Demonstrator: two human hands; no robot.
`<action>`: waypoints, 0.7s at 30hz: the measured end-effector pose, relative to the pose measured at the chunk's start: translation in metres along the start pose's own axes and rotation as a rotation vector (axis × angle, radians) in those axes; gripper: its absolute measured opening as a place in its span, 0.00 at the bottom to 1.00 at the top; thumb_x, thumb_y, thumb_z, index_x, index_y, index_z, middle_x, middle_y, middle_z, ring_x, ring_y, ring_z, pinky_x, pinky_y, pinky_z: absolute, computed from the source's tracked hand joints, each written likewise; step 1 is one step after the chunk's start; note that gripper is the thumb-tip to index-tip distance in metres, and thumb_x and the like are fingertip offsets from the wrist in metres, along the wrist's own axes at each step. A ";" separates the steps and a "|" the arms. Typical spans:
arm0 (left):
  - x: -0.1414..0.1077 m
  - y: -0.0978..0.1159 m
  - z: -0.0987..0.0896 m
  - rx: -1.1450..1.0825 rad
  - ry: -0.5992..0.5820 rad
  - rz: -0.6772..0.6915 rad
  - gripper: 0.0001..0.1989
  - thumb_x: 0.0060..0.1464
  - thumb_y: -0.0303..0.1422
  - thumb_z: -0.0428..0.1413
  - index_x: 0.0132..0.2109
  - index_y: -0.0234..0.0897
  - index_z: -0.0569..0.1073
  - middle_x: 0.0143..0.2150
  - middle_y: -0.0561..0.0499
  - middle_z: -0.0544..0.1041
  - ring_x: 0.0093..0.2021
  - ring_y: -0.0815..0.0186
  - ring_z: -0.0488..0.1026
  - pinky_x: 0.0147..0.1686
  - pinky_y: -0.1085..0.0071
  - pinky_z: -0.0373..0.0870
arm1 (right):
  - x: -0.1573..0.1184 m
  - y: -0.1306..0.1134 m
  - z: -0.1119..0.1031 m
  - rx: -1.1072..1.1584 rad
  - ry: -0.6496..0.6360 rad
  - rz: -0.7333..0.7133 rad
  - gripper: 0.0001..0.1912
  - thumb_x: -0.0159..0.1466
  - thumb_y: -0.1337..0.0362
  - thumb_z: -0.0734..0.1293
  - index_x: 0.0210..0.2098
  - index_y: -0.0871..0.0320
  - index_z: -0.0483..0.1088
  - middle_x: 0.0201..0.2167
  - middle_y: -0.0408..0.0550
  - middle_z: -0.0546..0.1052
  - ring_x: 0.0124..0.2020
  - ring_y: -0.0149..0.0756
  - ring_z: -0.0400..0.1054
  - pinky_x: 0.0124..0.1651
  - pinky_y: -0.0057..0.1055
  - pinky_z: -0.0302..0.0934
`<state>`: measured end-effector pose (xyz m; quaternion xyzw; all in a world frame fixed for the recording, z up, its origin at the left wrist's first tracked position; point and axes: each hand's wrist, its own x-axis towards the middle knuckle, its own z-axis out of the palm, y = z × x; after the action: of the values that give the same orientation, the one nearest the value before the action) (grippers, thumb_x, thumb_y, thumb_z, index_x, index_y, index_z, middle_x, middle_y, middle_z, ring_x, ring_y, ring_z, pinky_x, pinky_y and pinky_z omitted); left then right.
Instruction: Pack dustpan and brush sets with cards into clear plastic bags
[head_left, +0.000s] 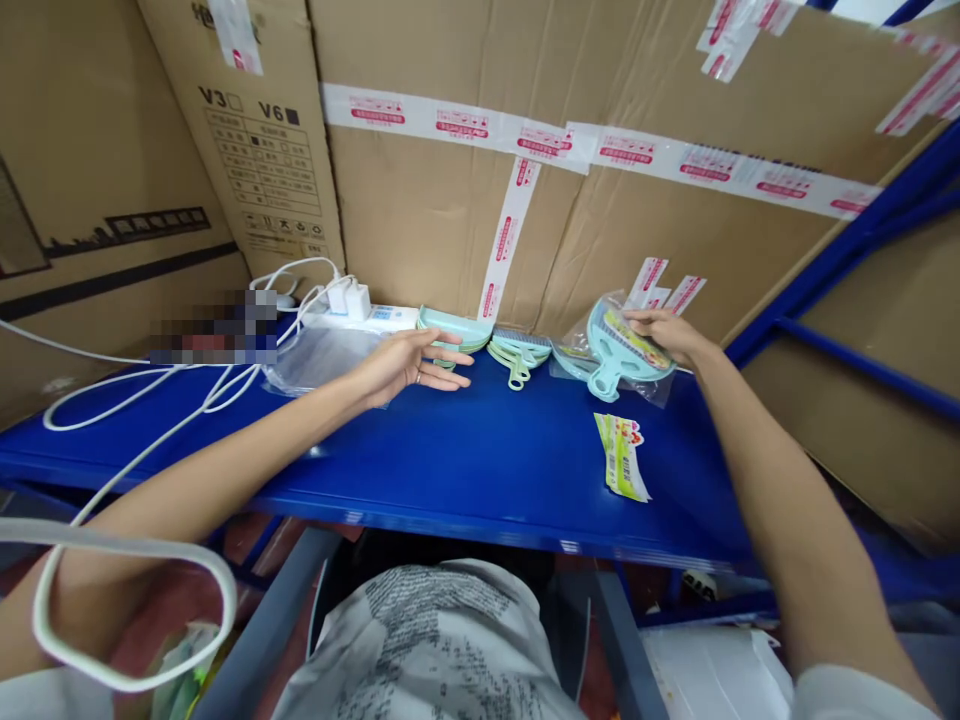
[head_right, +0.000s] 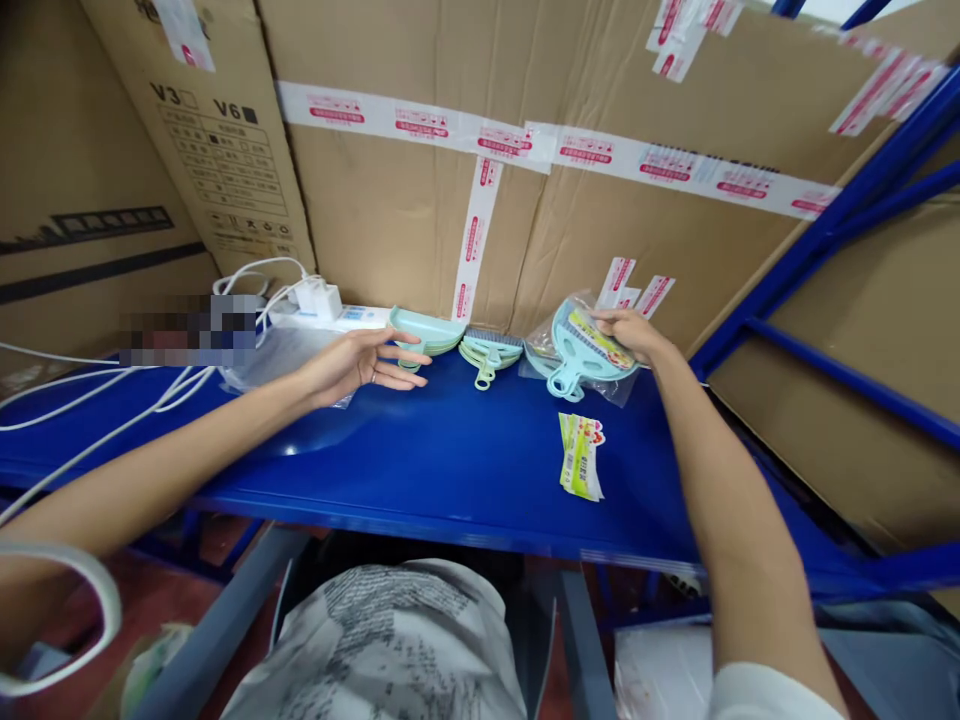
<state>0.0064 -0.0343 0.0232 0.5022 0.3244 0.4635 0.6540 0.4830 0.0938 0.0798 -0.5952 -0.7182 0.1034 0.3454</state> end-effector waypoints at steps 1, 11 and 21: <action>0.001 -0.002 0.000 0.004 0.003 -0.005 0.16 0.73 0.36 0.51 0.54 0.27 0.76 0.54 0.25 0.83 0.42 0.44 0.87 0.42 0.53 0.85 | 0.007 0.006 0.003 -0.051 -0.039 0.015 0.16 0.65 0.64 0.72 0.50 0.64 0.85 0.47 0.62 0.86 0.44 0.49 0.81 0.52 0.46 0.74; 0.005 -0.009 -0.003 0.041 0.011 -0.006 0.15 0.70 0.38 0.56 0.52 0.29 0.77 0.50 0.26 0.84 0.41 0.42 0.87 0.41 0.52 0.85 | 0.022 0.010 0.070 -0.300 -0.186 -0.105 0.14 0.65 0.64 0.72 0.46 0.63 0.86 0.49 0.59 0.86 0.50 0.47 0.80 0.55 0.36 0.68; 0.002 -0.009 0.000 0.052 -0.006 -0.005 0.13 0.71 0.36 0.53 0.50 0.30 0.76 0.48 0.29 0.86 0.39 0.45 0.87 0.38 0.54 0.86 | -0.082 -0.024 0.026 -0.488 -0.263 -0.264 0.34 0.77 0.41 0.53 0.61 0.55 0.80 0.59 0.56 0.82 0.61 0.57 0.77 0.65 0.50 0.67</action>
<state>0.0093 -0.0329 0.0148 0.5195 0.3357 0.4517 0.6430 0.4526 0.0184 0.0430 -0.5437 -0.8314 -0.0416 0.1069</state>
